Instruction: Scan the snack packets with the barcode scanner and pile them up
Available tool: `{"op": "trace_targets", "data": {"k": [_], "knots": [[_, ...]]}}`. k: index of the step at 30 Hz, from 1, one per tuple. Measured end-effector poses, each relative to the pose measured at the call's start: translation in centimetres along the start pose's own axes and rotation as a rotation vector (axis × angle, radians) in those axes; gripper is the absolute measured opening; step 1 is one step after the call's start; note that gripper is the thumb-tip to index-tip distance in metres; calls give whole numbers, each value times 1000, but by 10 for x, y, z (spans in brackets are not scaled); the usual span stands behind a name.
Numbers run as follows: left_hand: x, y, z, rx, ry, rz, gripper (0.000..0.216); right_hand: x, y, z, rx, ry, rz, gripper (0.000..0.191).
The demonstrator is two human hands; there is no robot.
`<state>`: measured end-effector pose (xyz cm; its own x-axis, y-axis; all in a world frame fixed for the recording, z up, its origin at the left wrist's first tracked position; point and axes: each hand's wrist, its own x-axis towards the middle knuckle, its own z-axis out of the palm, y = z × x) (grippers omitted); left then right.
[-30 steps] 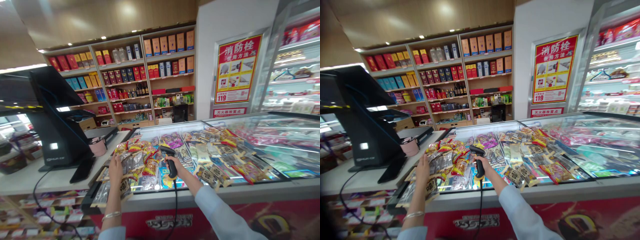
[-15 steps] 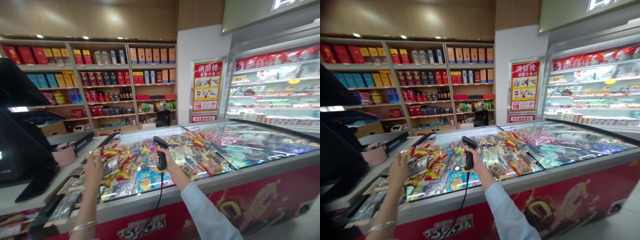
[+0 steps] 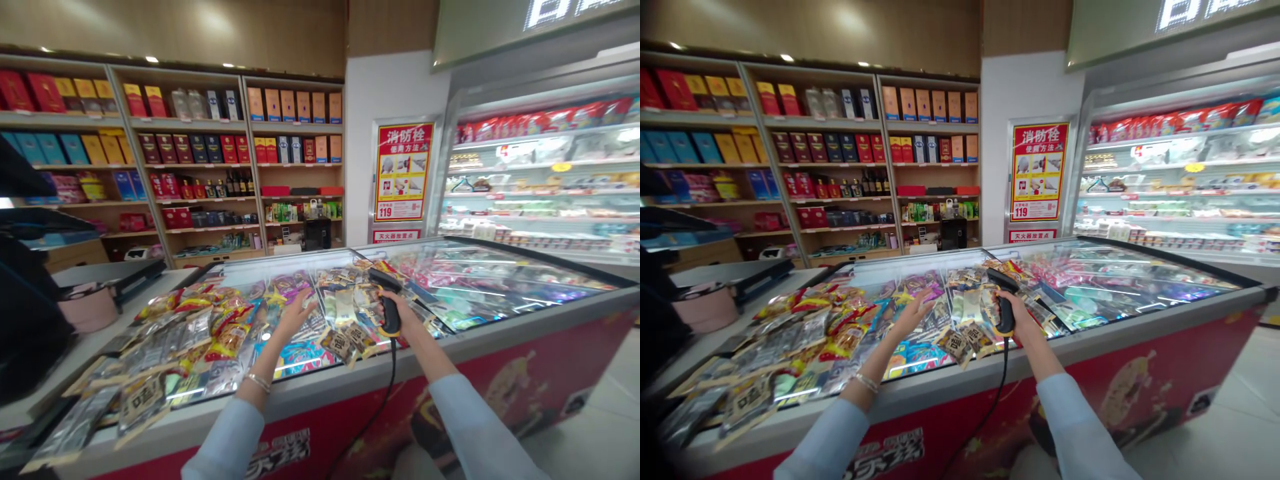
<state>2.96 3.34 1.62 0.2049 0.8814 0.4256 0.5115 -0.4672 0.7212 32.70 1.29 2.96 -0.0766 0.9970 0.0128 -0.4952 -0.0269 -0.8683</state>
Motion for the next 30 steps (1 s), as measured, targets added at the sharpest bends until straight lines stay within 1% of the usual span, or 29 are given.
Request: {"op": "trace_targets", "data": {"k": [1, 3, 5, 7, 9, 10, 13, 15, 17, 20, 22, 23, 25, 27, 28, 29, 30], "knots": [[6, -1, 3, 22, -19, 5, 62, 3, -1, -7, -38, 14, 0, 18], [15, 0, 7, 103, -57, 48, 68, 11, 0, -16, -82, 71, -56, 17], [23, 6, 12, 181, -143, 118, 72, 19, 2, -20, -78, 98, -126, 17], [29, 14, 19, 209, -299, 202, 73, 25, 6, -18, -71, 64, -136, 19], [32, 20, 28, 181, -465, 276, 72, 28, 8, -13, -94, 19, -109, 22], [32, 22, 33, 156, -526, 300, 73, 30, 8, -9, -108, 13, -108, 22], [31, 21, 47, 139, -656, 331, 83, 31, 9, -3, -128, 8, -132, 23], [28, 18, 55, 185, -697, 361, 88, 32, 9, -3, -124, -15, -136, 25], [24, 16, 60, 212, -682, 406, 88, 32, 9, -7, -101, -33, -142, 26], [21, 16, 66, 193, -603, 455, 79, 31, 9, -12, -43, -42, -146, 26], [20, 17, 69, 187, -582, 453, 72, 29, 8, -14, -17, -36, -154, 25], [20, 16, 70, 183, -588, 430, 69, 28, 8, -14, -10, -31, -162, 24], [23, 13, 67, 145, -615, 321, 66, 27, 8, -15, -4, -16, -176, 22], [28, 8, 59, 27, -604, 166, 63, 27, 8, -14, -15, -10, -158, 23], [31, 5, 54, -65, -564, 92, 62, 28, 8, -13, -28, -8, -145, 23], [34, 2, 47, -170, -496, 28, 60, 30, 8, -12, -38, -3, -144, 24], [38, -1, 40, -284, -403, -24, 58, 32, 7, -9, -42, 4, -157, 24]]}}
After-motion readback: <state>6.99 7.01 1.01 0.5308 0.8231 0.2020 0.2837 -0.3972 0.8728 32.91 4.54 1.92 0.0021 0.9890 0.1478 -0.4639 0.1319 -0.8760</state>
